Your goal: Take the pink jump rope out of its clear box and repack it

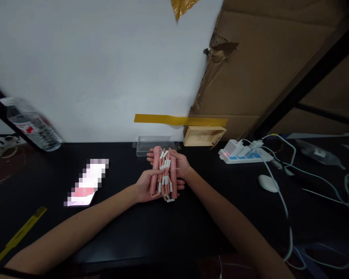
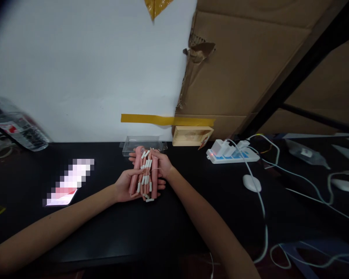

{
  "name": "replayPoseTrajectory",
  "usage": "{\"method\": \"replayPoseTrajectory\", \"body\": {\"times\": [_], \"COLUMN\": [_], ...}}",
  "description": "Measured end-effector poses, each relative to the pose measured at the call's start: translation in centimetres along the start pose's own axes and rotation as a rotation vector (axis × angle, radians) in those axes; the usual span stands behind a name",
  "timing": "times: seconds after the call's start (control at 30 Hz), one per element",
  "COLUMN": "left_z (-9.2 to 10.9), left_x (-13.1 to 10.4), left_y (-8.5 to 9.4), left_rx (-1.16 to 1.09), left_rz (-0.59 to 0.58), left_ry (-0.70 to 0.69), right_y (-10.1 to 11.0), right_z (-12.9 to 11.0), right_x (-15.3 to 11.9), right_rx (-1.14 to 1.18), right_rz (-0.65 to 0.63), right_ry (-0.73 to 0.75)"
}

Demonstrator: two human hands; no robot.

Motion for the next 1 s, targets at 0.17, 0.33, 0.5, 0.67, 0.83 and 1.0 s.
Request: {"method": "replayPoseTrajectory", "body": {"times": [0.17,0.33,0.5,0.67,0.83,1.0], "left_z": [0.0,-0.4,-0.6,-0.5,-0.3,-0.4], "left_x": [-0.4,-0.6,-0.4,-0.3,-0.3,-0.2], "left_y": [-0.5,-1.0,-0.9,-1.0,-1.3,-1.3], "left_rx": [-0.018,-0.011,0.031,0.054,0.002,-0.080], "left_rz": [-0.034,-0.073,-0.060,-0.072,-0.094,-0.185], "left_ry": [0.036,0.075,0.068,0.047,0.024,0.022], "right_y": [0.0,-0.5,-0.9,-1.3,-1.6,-1.8], "right_z": [-0.4,-0.8,-0.7,-0.6,-0.6,-0.5], "right_x": [-0.2,-0.5,-0.5,-0.5,-0.5,-0.6], "right_rx": [-0.079,-0.053,-0.079,-0.061,-0.028,0.083], "right_rz": [-0.016,0.022,0.000,-0.021,-0.033,-0.064], "right_ry": [-0.002,0.033,0.012,-0.019,-0.060,-0.105]}}
Point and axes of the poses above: each hand's wrist, its own x-axis towards the middle knuckle, its own y-axis out of the back of the hand, z = x × y, the point moved 5 cm from there along x, towards the middle knuckle, and after that the axes turned 7 degrees about -y, right-handed, at the moved point
